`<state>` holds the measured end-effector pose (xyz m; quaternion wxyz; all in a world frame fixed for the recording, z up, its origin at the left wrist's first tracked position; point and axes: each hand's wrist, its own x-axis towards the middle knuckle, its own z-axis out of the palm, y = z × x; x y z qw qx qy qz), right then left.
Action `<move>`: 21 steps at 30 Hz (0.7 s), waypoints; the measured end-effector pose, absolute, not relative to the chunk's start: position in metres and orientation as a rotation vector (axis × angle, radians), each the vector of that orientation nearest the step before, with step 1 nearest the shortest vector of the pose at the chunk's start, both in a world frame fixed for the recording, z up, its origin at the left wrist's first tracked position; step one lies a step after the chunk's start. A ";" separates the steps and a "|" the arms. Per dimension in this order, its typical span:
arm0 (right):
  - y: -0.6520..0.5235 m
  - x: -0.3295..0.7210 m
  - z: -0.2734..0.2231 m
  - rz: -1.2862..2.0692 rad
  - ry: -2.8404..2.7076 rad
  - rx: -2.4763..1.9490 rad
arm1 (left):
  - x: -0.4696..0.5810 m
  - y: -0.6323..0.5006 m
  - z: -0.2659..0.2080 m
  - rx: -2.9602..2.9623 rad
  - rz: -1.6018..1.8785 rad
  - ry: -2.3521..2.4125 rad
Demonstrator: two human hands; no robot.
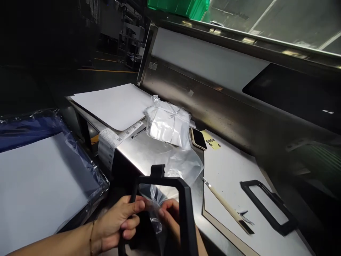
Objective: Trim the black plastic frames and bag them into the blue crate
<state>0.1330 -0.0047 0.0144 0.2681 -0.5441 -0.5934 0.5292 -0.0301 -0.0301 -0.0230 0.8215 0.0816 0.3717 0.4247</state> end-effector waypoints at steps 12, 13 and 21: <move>-0.035 0.149 -0.042 1.621 -0.954 -1.303 | -0.057 -0.060 -0.030 0.209 0.928 0.952; -0.035 0.154 -0.046 1.637 -0.885 -1.288 | -0.063 -0.062 -0.034 0.215 0.950 0.961; -0.063 0.152 -0.056 1.595 -0.726 -1.293 | -0.091 -0.072 -0.060 0.394 0.896 0.948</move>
